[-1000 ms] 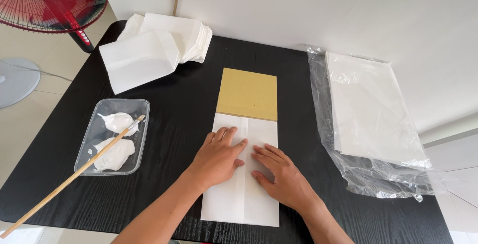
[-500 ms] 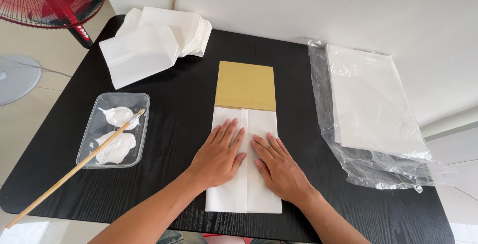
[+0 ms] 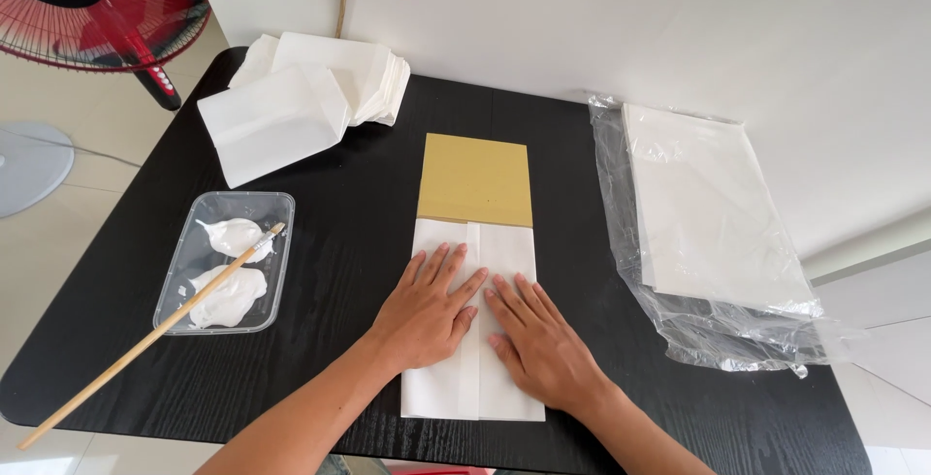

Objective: Assembling a paper bag by folding paper around a template and applying glue with a brush.

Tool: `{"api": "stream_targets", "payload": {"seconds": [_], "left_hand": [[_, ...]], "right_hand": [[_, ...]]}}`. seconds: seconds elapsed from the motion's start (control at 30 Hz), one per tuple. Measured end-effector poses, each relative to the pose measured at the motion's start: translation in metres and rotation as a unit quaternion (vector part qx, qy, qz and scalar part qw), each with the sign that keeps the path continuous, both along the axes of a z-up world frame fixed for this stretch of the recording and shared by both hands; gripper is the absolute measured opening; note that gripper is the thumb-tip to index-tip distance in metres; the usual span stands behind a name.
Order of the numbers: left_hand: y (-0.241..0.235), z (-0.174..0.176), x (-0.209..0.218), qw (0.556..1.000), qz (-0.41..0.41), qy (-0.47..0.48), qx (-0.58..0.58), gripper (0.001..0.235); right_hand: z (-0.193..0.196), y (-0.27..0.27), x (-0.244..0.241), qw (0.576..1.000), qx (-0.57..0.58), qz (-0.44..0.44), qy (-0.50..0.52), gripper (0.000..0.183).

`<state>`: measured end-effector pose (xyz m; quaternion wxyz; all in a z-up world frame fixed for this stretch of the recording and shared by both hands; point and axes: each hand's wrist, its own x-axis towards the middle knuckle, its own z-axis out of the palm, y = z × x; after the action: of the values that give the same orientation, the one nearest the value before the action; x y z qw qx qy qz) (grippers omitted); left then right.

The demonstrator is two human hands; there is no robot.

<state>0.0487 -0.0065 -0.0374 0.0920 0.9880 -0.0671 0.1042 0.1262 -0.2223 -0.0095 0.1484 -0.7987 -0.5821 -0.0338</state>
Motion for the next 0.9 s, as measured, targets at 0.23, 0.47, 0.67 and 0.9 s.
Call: {"api": "stream_targets", "payload": {"seconds": [0.23, 0.47, 0.67, 0.9], "left_hand": [[0.001, -0.002, 0.001, 1.000, -0.004, 0.007, 0.002, 0.058], [0.002, -0.002, 0.003, 0.999, -0.002, 0.040, 0.007, 0.060], [0.008, 0.041, 0.010, 0.979, -0.015, 0.201, 0.009, 0.068], [0.031, 0.034, 0.024, 0.990, -0.069, 0.121, -0.003, 0.080]], "right_hand": [[-0.002, -0.033, -0.052, 0.997, -0.067, -0.012, -0.029, 0.090], [-0.035, -0.067, -0.100, 0.974, -0.041, 0.030, -0.222, 0.075], [0.018, 0.009, -0.107, 0.976, -0.112, 0.160, 0.093, 0.068], [0.042, 0.064, -0.099, 0.984, -0.059, 0.126, 0.110, 0.092]]}}
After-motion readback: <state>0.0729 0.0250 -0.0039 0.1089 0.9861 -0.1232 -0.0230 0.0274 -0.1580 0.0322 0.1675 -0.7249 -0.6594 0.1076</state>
